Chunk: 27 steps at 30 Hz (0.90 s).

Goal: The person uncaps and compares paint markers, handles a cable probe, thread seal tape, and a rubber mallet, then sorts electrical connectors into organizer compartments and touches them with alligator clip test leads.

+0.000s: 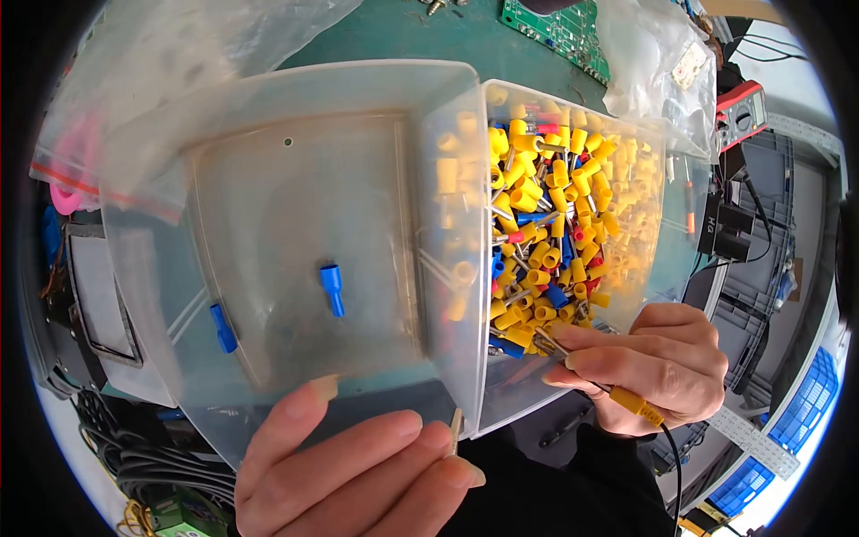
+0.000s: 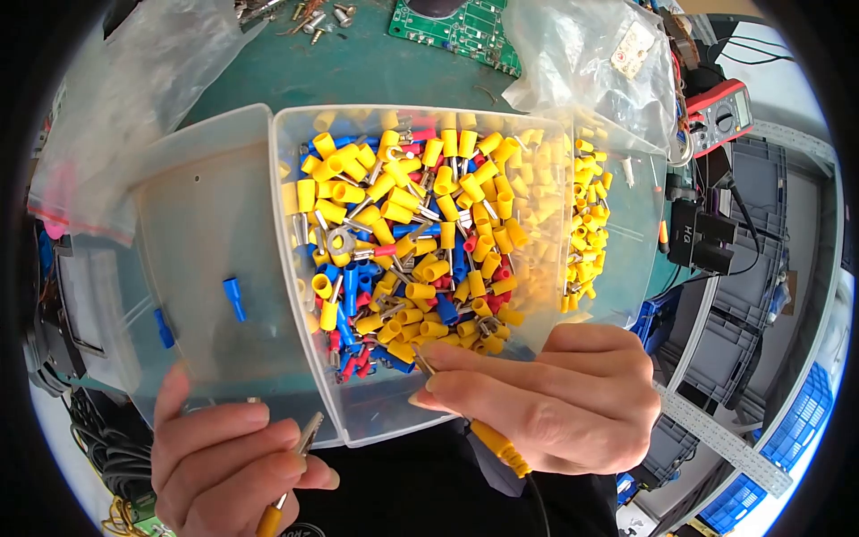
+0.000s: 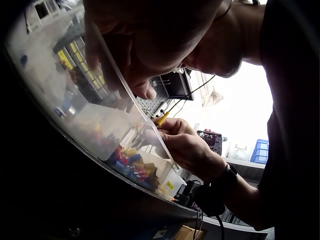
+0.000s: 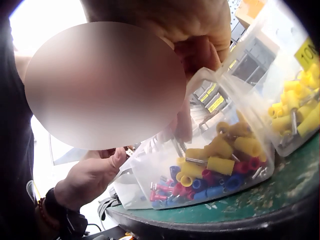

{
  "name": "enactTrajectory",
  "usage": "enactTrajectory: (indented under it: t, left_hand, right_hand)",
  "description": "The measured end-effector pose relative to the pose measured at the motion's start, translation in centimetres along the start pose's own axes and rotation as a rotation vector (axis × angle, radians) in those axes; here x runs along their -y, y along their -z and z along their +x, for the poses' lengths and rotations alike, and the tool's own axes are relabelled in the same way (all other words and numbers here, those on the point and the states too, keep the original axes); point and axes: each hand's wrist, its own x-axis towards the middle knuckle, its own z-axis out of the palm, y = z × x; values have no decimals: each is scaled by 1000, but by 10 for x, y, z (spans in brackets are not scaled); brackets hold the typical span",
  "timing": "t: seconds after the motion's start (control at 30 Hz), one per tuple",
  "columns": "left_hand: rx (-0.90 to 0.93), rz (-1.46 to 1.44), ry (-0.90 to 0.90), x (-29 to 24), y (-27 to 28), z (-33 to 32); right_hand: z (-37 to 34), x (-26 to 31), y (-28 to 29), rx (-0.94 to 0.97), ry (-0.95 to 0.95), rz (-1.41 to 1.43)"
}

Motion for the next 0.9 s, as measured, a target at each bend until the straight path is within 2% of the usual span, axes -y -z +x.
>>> enactTrajectory:
  t: [0.03,0.1,0.13,0.2,0.23,0.3,0.43,0.5,0.63,0.7,0.73,0.8,0.83,0.87,0.9]
  left_hand:
    - [2,-1,0,12,1,2]
    - [69,-20,-531,45,7,8]
    - [69,-20,-532,38,2,5]
    - [-114,-64,-133,13,-9,-4]
    - [-114,-64,-133,5,-4,-2]
    - [193,170,51,-9,13,5]
    - [186,153,28,-3,8,4]
    - [-12,-48,-107,7,0,5]
    - [4,-47,-123,4,5,6]
    - [164,152,-28,-3,13,4]
    - [165,145,-54,-3,14,4]
    - [142,130,-81,1,13,4]
    - [40,-10,-215,11,7,8]
    - [42,-21,-236,12,5,9]
    - [24,-17,-232,11,3,8]
  right_hand:
    - [0,-1,0,27,6,11]
    - [0,-2,0,53,11,23]
    - [2,-1,0,54,7,21]
    - [3,0,-1,55,2,19]
    - [3,0,-1,59,-8,8]
    - [4,2,-4,63,-17,-4]
    - [3,1,-13,-78,-40,32]
    - [4,1,-12,-125,-29,53]
    - [2,5,9,-99,-7,14]
    - [-11,6,24,-152,-23,-58]
    - [-19,4,35,-159,-53,-44]
    - [-32,4,45,-369,-132,-154]
    - [-40,7,43,-539,-255,-215]
    - [-46,9,42,-709,-377,-273]
    - [-49,9,46,-703,-452,-351]
